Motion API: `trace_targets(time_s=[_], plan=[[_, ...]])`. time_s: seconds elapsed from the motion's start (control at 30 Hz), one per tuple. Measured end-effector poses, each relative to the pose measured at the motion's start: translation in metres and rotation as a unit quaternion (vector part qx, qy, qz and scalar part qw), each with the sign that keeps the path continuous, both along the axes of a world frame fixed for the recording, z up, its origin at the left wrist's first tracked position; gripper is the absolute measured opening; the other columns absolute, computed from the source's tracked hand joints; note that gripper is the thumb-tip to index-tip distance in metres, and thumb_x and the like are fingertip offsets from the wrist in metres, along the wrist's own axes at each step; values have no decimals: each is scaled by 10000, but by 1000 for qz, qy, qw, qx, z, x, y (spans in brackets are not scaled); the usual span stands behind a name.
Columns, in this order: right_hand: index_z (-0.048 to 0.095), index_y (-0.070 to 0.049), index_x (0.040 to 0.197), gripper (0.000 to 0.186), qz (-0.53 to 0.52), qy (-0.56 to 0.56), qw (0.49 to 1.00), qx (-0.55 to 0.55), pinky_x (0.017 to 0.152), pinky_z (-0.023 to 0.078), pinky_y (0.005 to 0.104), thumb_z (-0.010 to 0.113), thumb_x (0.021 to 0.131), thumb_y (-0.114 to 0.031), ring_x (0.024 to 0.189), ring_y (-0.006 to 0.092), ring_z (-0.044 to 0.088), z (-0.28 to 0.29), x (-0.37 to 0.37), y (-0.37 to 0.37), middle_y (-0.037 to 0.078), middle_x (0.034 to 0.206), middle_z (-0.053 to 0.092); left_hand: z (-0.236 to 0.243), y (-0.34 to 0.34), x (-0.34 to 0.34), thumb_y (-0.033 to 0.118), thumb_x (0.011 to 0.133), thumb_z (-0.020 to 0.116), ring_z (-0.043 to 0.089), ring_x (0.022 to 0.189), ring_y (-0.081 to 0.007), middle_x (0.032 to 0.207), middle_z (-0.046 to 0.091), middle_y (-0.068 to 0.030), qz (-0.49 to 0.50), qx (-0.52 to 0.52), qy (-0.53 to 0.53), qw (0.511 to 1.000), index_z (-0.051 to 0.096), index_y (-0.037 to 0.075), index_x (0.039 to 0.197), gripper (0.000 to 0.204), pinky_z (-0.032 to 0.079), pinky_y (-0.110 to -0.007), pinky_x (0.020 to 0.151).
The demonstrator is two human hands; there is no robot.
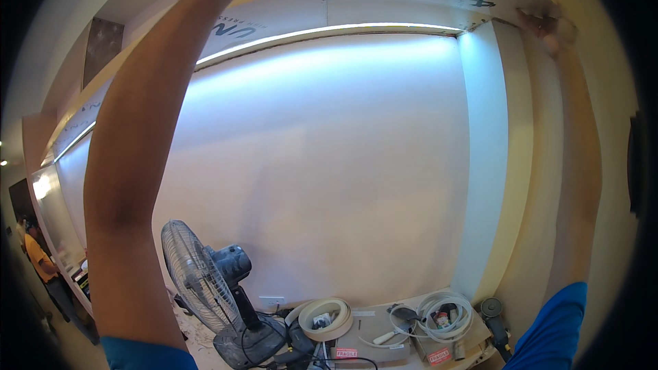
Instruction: The person measures and marks a laminate sheet on the floor using a tape measure, pencil, and straight edge. They then hold the sheet up to a curved wall section to check fit and alignment before returning to the floor to continue marking.
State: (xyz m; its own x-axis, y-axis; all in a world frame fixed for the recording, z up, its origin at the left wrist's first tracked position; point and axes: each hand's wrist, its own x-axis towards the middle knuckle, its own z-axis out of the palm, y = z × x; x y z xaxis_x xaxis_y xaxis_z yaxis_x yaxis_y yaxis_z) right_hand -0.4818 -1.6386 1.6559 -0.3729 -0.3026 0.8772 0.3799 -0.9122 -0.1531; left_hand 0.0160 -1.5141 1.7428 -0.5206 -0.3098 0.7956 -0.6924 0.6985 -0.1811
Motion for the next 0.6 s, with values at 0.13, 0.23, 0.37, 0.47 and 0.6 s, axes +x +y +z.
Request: trace_targets(time_s=[0.13, 0.23, 0.37, 0.47, 0.6], plan=[[228, 74, 1577, 736, -37, 124, 991, -28, 1186, 457, 634, 491, 1094, -414, 1426, 521, 432, 16, -46, 37, 293, 1598, 342, 4, 37, 2, 90, 916, 801, 577, 576, -113, 731, 689, -72, -55, -23, -26, 998, 706, 42, 848, 127, 482, -256, 522], [261, 82, 1561, 698, 53, 52, 997, -2, 1187, 458, 634, 517, 1091, -366, 1435, 517, 420, 9, 2, 56, 287, 1596, 349, 5, 51, 21, 100, 911, 808, 579, 580, -110, 725, 683, -69, -66, -32, -12, 997, 706, 54, 849, 128, 476, -243, 513], [264, 94, 1548, 686, 68, 11, 997, 16, 1188, 449, 648, 568, 1072, -296, 1442, 528, 402, 1, 25, 97, 308, 1587, 347, -1, 66, 44, 115, 906, 815, 558, 534, -99, 702, 672, -61, -120, -33, -10, 992, 709, 51, 866, 130, 434, -227, 454], [291, 129, 1512, 621, 48, -1, 999, -1, 1203, 431, 649, 550, 1059, -209, 1439, 542, 400, -11, 45, 129, 339, 1567, 355, -16, 65, 59, 107, 917, 803, 561, 521, -101, 705, 684, -77, -142, -7, 6, 990, 700, 41, 864, 134, 430, -231, 436], [418, 164, 1378, 442, 98, -60, 993, 20, 1211, 405, 683, 458, 1029, -104, 1392, 529, 456, -34, 64, 151, 345, 1445, 475, -49, 71, 89, 81, 966, 748, 595, 534, -112, 779, 736, -123, -86, 26, 42, 995, 675, 16, 894, 122, 468, -251, 444]])
